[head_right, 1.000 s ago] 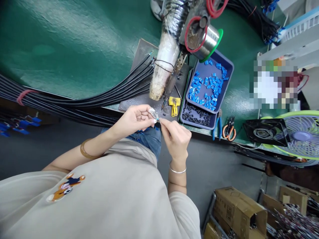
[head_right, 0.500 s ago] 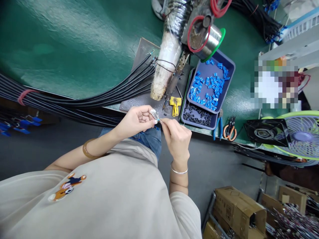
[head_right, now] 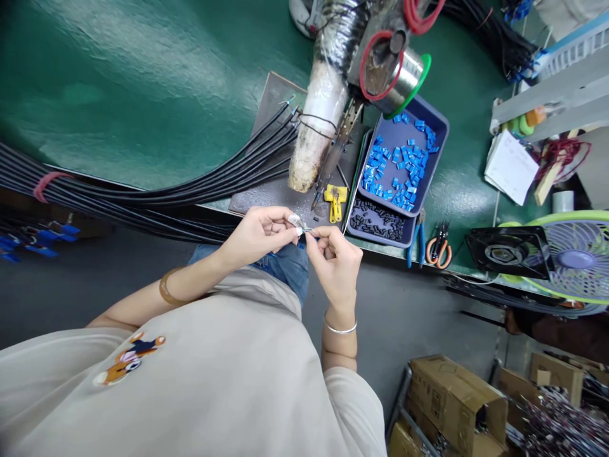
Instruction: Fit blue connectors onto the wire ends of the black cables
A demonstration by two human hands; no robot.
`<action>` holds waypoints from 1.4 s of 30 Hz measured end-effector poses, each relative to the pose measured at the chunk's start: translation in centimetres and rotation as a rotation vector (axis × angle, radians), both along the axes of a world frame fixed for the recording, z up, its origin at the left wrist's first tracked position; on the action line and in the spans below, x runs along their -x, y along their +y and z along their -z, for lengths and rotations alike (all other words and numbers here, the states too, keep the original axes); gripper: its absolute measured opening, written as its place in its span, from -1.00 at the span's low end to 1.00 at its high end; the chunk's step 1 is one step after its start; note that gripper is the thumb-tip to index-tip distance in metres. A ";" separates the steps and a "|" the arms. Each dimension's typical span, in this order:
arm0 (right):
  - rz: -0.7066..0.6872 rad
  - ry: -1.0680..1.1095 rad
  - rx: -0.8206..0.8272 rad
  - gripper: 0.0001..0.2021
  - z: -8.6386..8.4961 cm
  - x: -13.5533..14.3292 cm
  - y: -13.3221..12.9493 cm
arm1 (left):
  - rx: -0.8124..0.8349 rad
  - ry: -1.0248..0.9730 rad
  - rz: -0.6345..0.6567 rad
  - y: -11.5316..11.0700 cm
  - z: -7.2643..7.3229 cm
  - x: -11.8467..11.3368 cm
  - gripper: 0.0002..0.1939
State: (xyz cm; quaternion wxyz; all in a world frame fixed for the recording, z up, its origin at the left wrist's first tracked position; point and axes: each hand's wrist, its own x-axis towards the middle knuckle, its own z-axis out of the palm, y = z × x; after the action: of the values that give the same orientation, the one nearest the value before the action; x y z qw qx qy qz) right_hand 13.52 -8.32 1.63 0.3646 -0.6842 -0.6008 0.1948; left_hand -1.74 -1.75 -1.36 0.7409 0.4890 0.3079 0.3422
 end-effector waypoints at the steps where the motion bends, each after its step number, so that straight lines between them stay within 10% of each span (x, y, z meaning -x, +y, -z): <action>1: 0.023 0.050 0.012 -0.84 0.2 0.2 0.0 | 0.004 -0.006 0.002 0.0 0.0 0.0 -0.89; 6: 0.126 0.031 -0.169 -0.93 0.9 0.4 -0.5 | 0.055 -0.020 0.014 0.1 0.0 0.0 -0.90; 16: -0.185 -0.415 -0.239 -0.93 0.5 -1.0 -0.4 | 0.064 -0.001 0.039 0.2 0.3 0.0 -0.90; 27: 0.129 0.359 0.070 -0.83 -0.5 0.0 -0.4 | -0.168 -0.038 -0.040 -0.6 0.0 -0.1 -0.90; 31: 0.268 0.054 -0.077 -0.83 -0.9 -1.2 0.0 | 0.021 -0.115 0.067 -0.1 -0.3 0.4 -0.87; 36: -0.021 -0.380 -0.034 -0.89 0.0 -1.7 1.6 | 0.139 -0.166 0.146 0.4 -0.2 0.9 -0.80; 42: -0.055 -0.476 -0.034 -0.84 1.6 -0.9 2.5 | 0.238 -0.211 0.080 0.9 0.1 0.7 -0.72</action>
State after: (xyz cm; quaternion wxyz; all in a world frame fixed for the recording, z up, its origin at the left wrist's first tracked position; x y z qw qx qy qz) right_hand 14.43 -5.83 0.00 0.2188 -0.6878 -0.6916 0.0277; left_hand -2.49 -0.85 -1.47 0.8348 0.3712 0.2470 0.3232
